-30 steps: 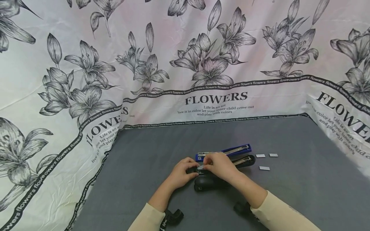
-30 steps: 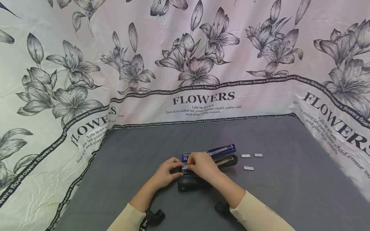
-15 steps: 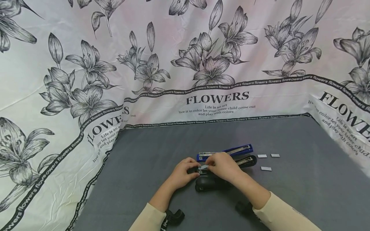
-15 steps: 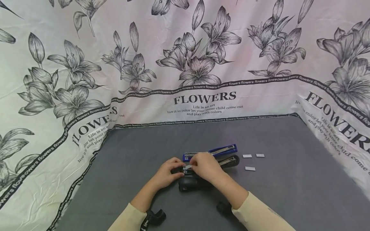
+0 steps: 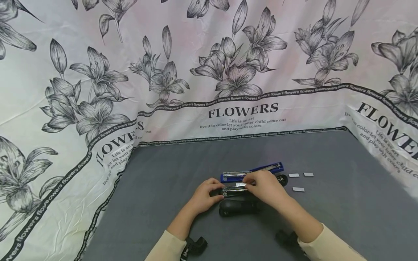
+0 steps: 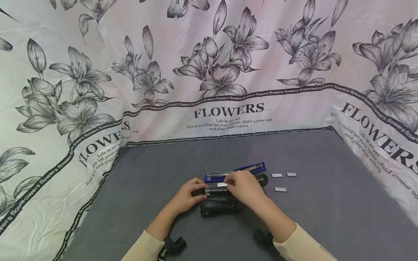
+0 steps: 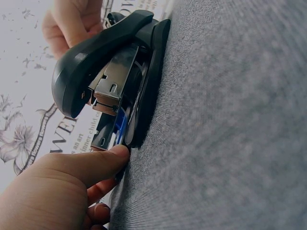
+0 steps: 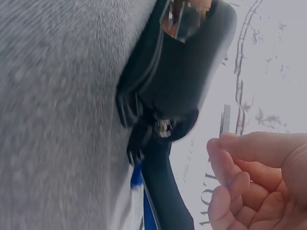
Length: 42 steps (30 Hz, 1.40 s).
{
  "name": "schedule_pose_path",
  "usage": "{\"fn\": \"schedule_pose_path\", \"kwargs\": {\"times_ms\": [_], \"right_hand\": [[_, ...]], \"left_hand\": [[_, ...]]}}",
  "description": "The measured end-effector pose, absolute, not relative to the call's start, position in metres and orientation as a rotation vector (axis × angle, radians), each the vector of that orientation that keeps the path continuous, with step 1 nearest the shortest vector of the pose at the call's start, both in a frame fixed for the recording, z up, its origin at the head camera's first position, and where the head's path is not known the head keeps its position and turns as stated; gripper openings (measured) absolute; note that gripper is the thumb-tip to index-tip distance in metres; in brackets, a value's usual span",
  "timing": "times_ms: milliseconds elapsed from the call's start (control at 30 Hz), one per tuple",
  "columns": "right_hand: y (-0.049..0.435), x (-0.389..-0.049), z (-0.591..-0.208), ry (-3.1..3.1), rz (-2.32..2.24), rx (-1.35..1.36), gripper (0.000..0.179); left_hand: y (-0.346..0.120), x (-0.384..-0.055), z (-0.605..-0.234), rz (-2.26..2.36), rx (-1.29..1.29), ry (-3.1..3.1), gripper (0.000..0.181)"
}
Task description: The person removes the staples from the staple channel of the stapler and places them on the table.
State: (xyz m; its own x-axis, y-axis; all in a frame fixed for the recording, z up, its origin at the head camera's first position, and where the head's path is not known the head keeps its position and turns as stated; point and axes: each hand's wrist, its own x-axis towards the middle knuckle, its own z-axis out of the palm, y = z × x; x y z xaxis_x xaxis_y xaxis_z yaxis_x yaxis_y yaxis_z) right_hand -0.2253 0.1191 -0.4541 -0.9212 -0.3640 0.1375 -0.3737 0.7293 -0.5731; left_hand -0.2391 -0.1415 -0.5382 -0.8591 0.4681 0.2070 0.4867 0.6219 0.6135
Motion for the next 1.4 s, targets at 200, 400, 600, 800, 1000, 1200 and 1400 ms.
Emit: {"fn": "schedule_pose_path", "kwargs": {"times_ms": [200,400,600,800,1000,1200,1400], "right_hand": [[0.138,-0.217,-0.447,-2.88,0.959,0.567,0.017],[0.159,-0.212,-0.434,-2.844,0.95,0.514,0.017],[0.19,-0.209,-0.43,-2.9,0.95,0.37,0.017],[0.215,-0.207,-0.428,-2.914,1.005,0.302,0.018],[0.229,-0.205,-0.424,-2.888,0.994,0.309,0.016],[0.249,-0.206,-0.43,-2.883,0.93,0.281,0.014],[0.271,-0.205,-0.44,-2.896,0.858,0.272,0.014]], "left_hand": [[-0.142,-0.238,-0.539,-1.069,-0.833,-2.816,0.033],[-0.142,-0.238,-0.539,-1.079,-0.83,-2.812,0.033],[-0.141,-0.236,-0.538,-1.067,-0.829,-2.812,0.032],[-0.138,-0.235,-0.536,-1.096,-0.824,-2.803,0.032],[-0.138,-0.235,-0.536,-1.103,-0.799,-2.808,0.032],[-0.138,-0.235,-0.536,-1.127,-0.799,-2.798,0.031],[-0.137,-0.234,-0.535,-1.134,-0.796,-2.804,0.031]]}}
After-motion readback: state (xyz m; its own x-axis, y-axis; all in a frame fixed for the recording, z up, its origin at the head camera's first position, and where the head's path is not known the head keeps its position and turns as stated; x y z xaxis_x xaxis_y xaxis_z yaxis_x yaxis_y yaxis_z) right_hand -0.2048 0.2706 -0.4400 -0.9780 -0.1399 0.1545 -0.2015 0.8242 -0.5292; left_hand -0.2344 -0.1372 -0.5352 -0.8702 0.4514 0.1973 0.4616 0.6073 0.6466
